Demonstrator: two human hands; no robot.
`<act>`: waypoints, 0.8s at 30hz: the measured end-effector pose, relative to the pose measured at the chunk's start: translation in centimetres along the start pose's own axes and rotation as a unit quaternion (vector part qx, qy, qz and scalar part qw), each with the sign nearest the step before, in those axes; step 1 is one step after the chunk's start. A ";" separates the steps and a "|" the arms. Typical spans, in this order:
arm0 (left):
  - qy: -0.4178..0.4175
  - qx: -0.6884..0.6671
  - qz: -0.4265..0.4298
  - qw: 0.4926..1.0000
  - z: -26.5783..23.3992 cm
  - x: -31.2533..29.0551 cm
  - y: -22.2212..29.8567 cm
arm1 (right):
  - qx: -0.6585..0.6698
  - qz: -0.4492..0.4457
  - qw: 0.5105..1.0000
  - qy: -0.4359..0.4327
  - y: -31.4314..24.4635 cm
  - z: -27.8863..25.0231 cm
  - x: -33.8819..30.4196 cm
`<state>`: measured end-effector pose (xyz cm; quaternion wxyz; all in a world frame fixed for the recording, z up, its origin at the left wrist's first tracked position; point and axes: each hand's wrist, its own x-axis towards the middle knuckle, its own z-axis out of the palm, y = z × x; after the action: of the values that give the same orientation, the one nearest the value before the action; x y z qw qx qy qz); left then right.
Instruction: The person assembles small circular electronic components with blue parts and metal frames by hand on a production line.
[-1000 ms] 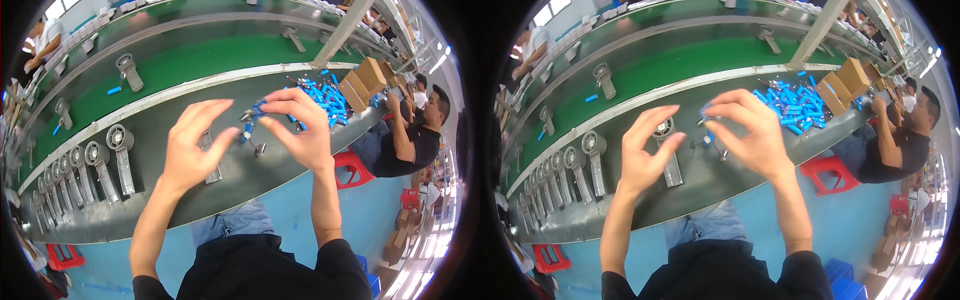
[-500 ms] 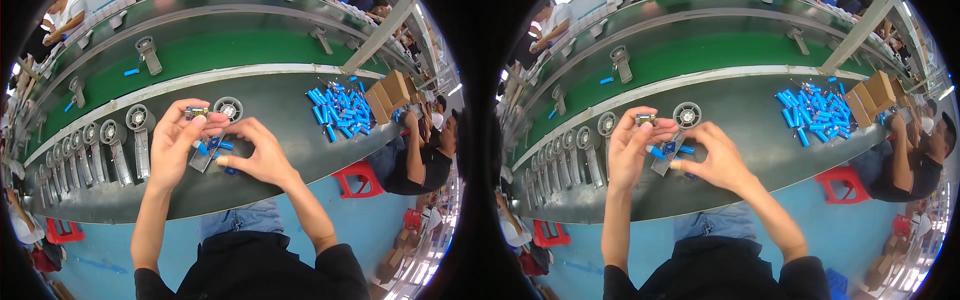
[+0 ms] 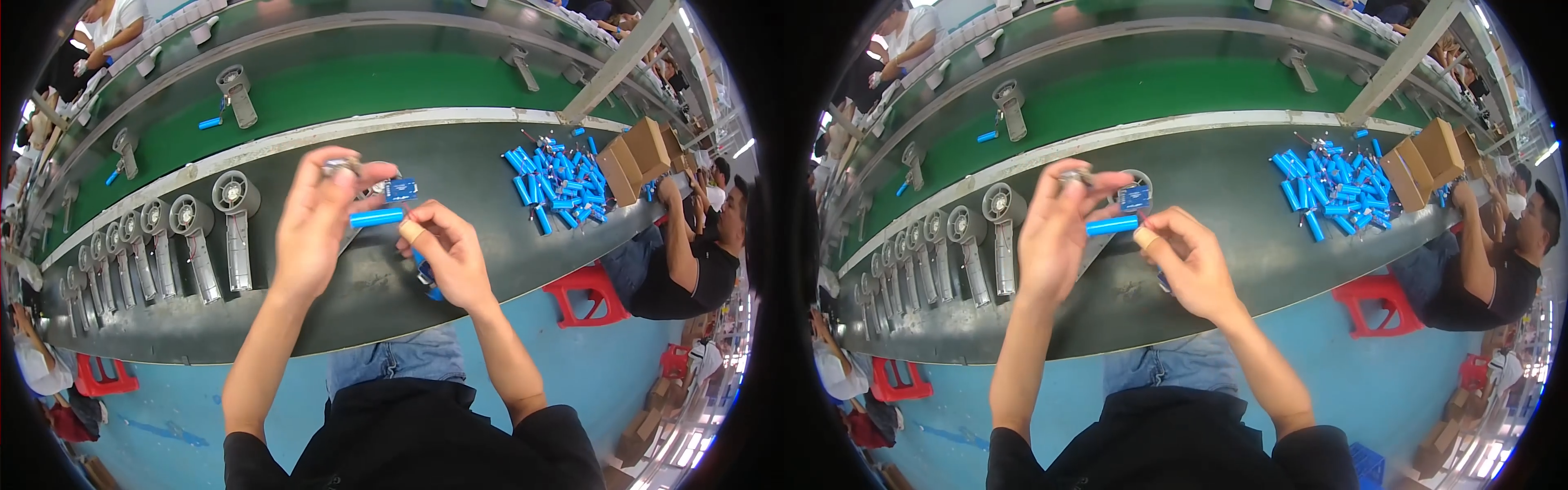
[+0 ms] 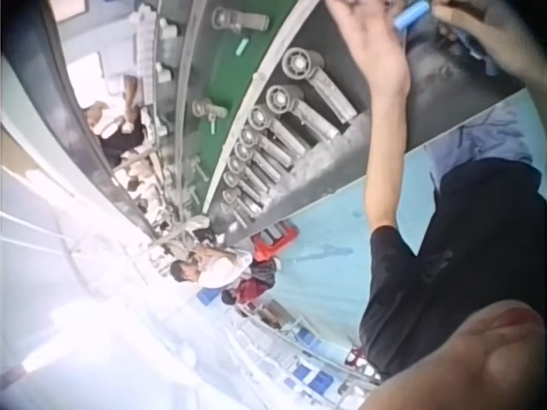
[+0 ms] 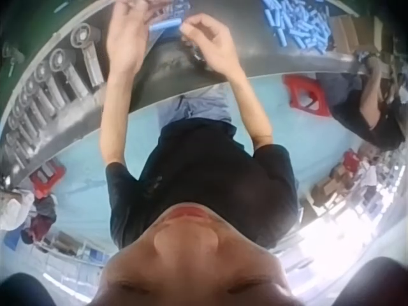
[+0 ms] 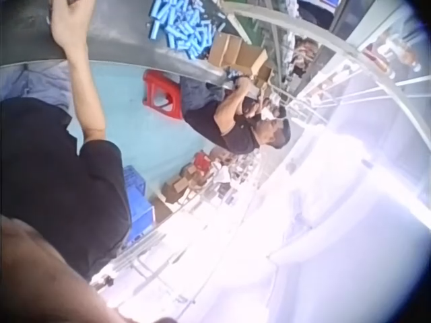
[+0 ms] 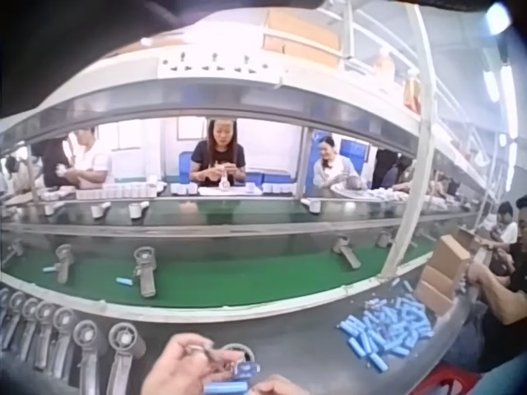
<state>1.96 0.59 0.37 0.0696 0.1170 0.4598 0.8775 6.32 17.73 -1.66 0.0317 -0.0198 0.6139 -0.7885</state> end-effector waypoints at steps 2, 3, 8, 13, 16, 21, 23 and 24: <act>-0.022 0.123 0.006 0.992 0.5 -0.4 -0.9 | -0.172 -0.031 0.985 0.000 -0.7 0.5 -0.3; -0.011 0.167 0.014 0.986 0.7 -0.4 -1.3 | -0.172 -0.032 0.985 0.000 -1.1 0.5 -0.3; -0.018 0.149 0.132 0.980 1.6 -0.9 -2.0 | -0.421 -0.190 0.887 -0.029 -1.9 -1.3 0.0; -0.041 0.054 0.130 0.989 2.4 -0.2 -1.3 | -0.128 0.013 0.989 -0.073 -1.6 -1.4 0.0; -0.046 0.040 0.122 0.991 2.3 0.1 -1.4 | -0.171 0.039 0.974 -0.147 -2.1 -1.3 0.2; 0.013 -0.010 0.071 0.997 2.3 -0.1 -1.2 | -0.221 -0.100 0.967 -0.082 -1.5 -0.7 0.2; 0.084 -0.035 0.051 0.995 2.5 0.0 -1.2 | -0.223 -0.131 0.965 -0.039 -1.3 -0.3 0.2; 0.119 -0.045 0.048 0.991 2.8 0.0 -1.3 | -0.192 -0.131 0.972 -0.044 -1.1 -0.3 0.3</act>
<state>2.70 3.60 0.82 -0.0224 0.0308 0.4190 0.9072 6.02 18.22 -0.68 -0.0489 -0.1401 0.7440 -0.6514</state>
